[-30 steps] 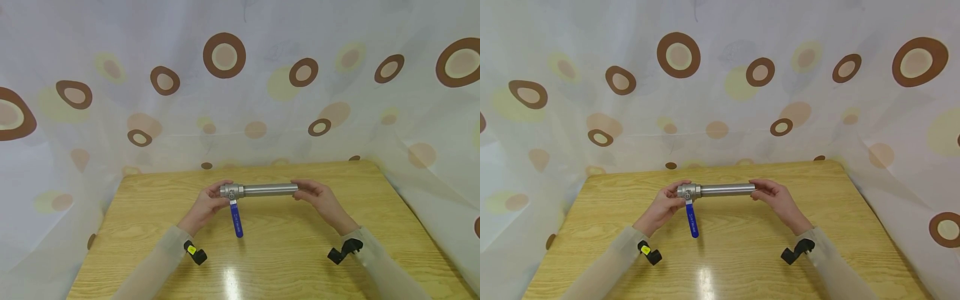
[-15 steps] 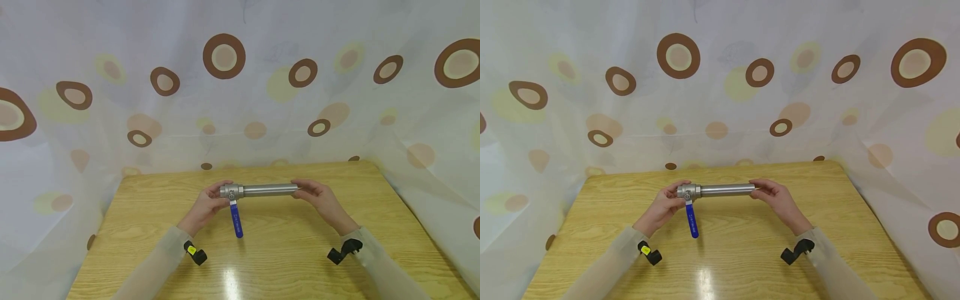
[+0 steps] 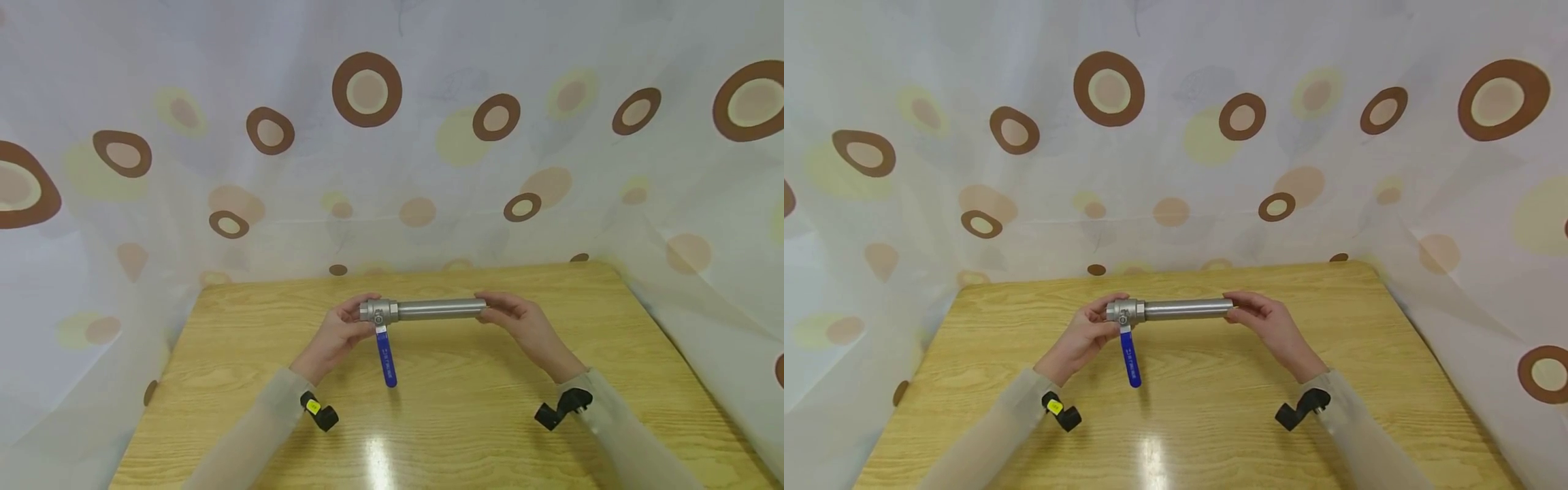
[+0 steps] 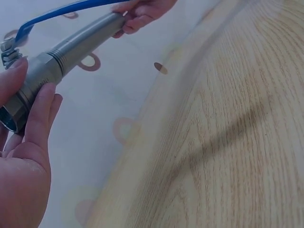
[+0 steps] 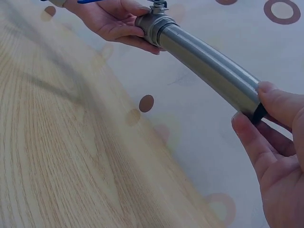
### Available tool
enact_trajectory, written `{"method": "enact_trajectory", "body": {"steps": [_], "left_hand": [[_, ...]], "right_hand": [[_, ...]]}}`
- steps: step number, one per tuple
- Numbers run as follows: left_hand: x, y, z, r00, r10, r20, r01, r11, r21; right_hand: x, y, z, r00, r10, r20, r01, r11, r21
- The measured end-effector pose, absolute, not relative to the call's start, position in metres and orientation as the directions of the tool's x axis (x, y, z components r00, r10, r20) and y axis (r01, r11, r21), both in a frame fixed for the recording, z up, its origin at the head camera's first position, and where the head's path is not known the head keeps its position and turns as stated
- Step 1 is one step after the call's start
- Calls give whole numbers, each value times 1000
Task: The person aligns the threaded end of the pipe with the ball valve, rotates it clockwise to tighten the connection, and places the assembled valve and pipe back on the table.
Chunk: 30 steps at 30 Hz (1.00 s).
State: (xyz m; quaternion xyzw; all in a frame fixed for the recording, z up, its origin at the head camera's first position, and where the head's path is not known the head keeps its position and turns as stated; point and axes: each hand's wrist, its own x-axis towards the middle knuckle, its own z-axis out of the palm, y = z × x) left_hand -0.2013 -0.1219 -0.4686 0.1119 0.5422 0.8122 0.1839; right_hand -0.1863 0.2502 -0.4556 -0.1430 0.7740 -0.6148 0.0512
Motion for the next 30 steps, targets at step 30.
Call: {"method": "enact_trajectory", "body": {"steps": [30], "left_hand": [[-203, -122, -473, -905, 425, -20, -180, -341, 923]], "right_hand": [[-185, 249, -452, -958, -280, 66, -130, 217, -967]]}}
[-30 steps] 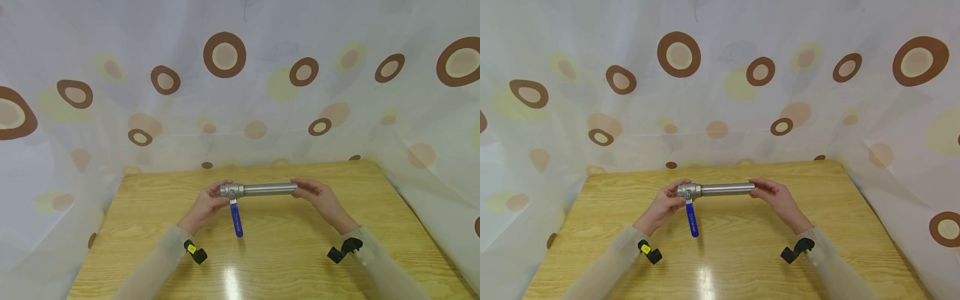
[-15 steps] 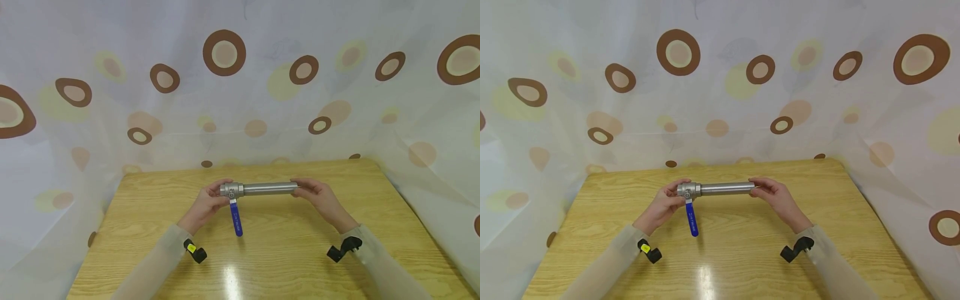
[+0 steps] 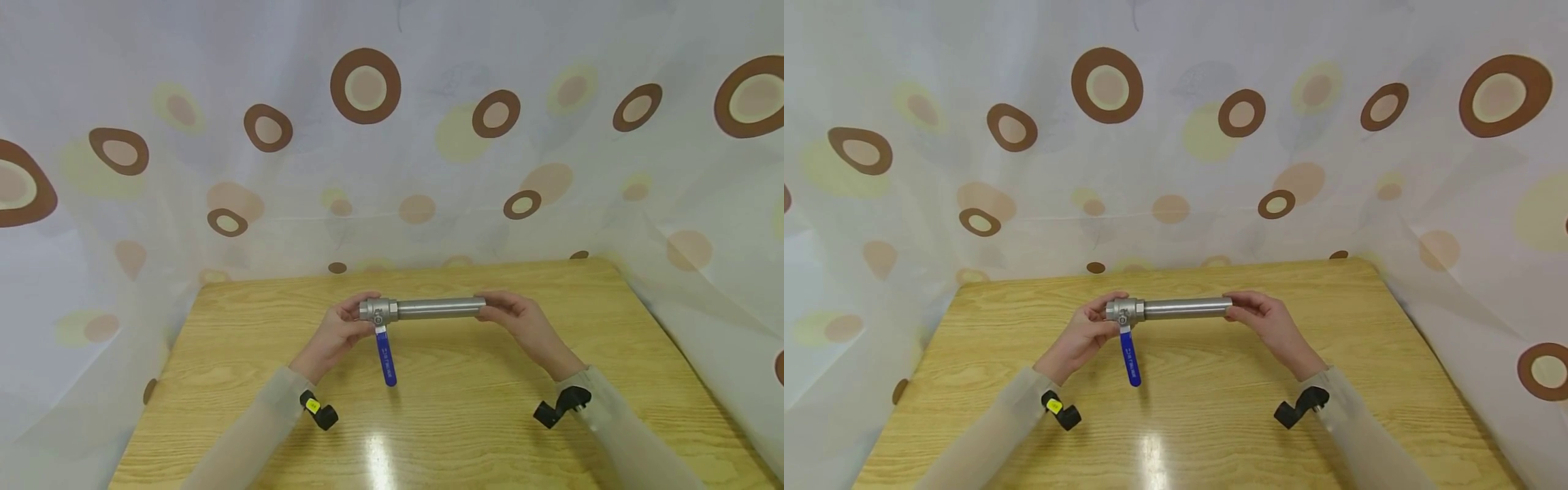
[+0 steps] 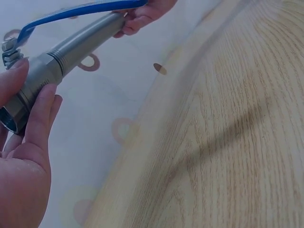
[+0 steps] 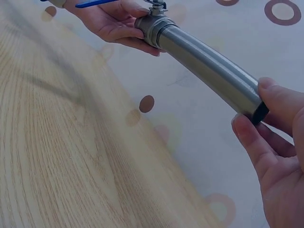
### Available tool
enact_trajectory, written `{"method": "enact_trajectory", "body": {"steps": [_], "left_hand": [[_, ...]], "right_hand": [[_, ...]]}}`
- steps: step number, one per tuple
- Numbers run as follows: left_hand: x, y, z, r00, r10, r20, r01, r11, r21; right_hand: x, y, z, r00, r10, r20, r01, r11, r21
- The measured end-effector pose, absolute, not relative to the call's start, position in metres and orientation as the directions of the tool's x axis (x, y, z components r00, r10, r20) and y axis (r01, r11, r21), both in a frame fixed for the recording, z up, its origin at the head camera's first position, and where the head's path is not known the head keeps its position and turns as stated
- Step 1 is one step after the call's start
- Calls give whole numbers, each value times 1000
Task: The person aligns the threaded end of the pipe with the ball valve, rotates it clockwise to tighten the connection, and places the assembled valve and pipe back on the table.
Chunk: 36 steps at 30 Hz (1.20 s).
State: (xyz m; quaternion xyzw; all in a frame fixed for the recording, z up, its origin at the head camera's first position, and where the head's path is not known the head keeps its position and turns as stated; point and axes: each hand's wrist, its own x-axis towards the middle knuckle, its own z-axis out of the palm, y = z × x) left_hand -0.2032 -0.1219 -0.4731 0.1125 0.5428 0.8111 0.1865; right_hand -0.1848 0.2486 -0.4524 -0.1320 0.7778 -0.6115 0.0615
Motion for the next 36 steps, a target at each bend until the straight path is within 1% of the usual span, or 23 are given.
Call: {"method": "enact_trajectory", "body": {"steps": [5, 10, 15, 21, 36], "left_hand": [[-204, -124, -476, -899, 438, 11, -155, -342, 927], [-204, -126, -479, -888, 458, 44, -134, -351, 927], [-203, -123, -476, -898, 440, 11, -162, -354, 921], [-201, -121, -470, -911, 411, -33, -194, -357, 914], [-199, -121, -465, -912, 409, -30, -195, -367, 909]], "right_hand": [[-185, 248, -452, -955, -285, 79, -134, 178, -975], [-185, 248, -453, -957, -281, 76, -136, 200, -970], [-185, 247, -453, -961, -269, 70, -136, 237, -962], [-184, 246, -452, -961, -264, 79, -137, 205, -969], [-185, 247, -451, -959, -264, 106, -164, 209, -964]]}}
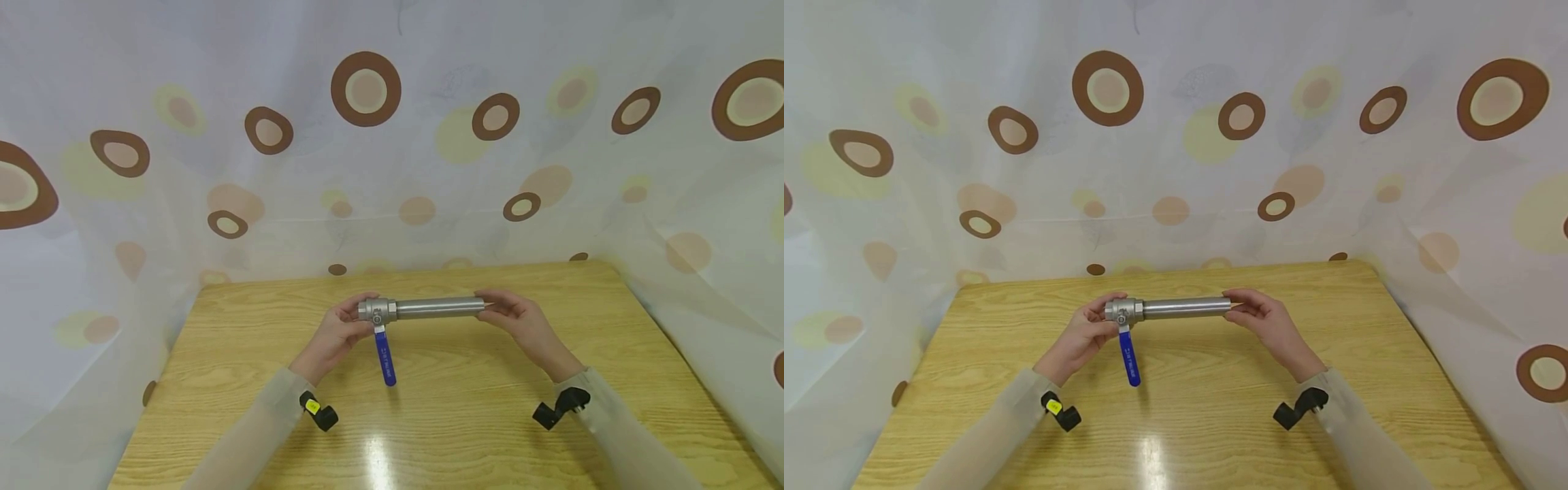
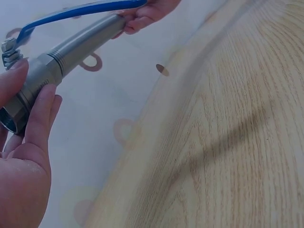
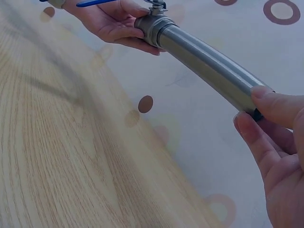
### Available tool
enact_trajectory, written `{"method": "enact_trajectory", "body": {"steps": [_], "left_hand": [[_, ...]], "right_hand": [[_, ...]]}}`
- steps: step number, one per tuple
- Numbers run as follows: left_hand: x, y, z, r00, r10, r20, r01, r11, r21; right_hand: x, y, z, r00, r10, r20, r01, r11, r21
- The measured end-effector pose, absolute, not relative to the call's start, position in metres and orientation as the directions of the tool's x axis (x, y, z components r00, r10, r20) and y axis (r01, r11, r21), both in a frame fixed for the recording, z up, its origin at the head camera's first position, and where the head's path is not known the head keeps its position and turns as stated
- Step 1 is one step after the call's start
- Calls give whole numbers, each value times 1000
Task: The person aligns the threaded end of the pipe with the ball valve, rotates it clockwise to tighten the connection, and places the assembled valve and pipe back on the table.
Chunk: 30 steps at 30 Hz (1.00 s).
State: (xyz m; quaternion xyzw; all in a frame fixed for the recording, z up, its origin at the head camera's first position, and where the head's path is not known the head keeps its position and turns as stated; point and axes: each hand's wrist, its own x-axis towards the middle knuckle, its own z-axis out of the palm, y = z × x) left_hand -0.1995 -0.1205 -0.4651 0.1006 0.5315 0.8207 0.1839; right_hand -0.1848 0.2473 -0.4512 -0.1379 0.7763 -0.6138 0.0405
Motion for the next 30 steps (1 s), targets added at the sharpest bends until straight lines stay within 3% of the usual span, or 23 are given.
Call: {"method": "enact_trajectory", "body": {"steps": [30], "left_hand": [[-202, -123, -473, -913, 408, -23, -193, -379, 905]], "right_hand": [[-186, 247, -456, -961, -255, 111, -167, 209, -964]]}}
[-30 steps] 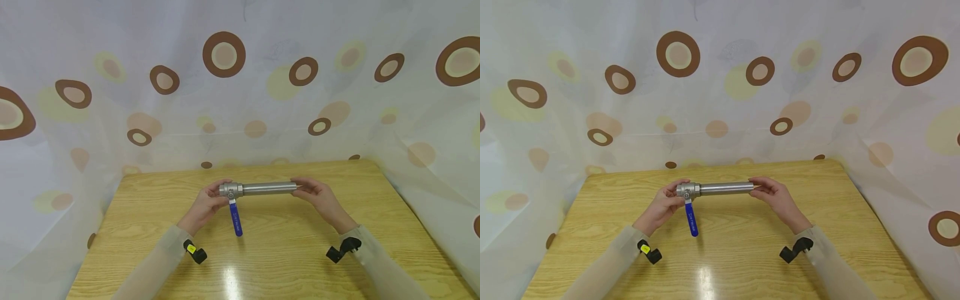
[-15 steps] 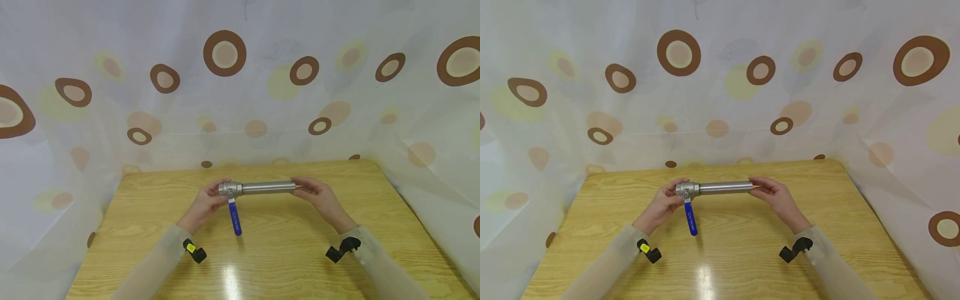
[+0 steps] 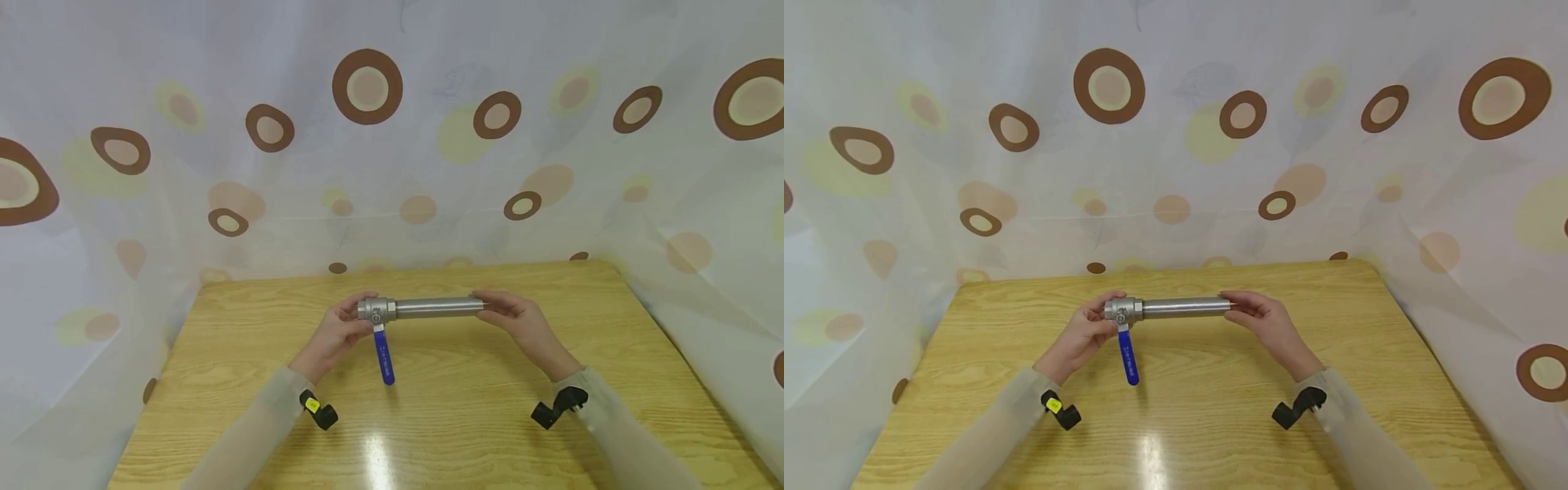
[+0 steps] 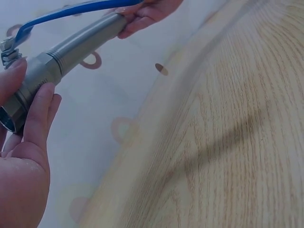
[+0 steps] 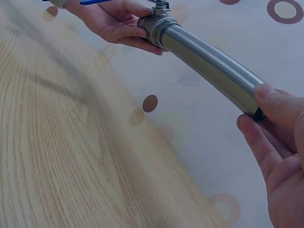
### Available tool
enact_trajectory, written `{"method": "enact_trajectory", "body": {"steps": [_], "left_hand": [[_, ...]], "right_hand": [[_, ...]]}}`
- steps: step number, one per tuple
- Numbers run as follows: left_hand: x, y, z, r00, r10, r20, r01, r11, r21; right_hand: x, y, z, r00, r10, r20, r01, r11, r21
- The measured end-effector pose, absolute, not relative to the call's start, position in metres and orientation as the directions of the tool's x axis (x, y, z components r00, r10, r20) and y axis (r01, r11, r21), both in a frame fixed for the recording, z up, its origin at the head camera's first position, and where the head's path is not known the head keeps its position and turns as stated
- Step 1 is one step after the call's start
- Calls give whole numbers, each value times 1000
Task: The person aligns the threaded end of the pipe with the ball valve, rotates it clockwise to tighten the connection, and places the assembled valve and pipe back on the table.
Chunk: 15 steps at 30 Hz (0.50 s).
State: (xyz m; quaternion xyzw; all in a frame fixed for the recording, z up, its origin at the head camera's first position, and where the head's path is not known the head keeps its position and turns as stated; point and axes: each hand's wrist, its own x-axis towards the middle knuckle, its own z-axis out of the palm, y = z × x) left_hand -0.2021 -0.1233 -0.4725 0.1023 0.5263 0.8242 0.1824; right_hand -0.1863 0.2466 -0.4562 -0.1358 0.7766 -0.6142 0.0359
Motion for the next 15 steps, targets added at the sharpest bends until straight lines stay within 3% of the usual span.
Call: {"method": "enact_trajectory", "body": {"steps": [15], "left_hand": [[-201, -122, -470, -909, 416, -23, -197, -381, 903]], "right_hand": [[-185, 245, -453, -963, -250, 98, -156, 225, -962]]}}
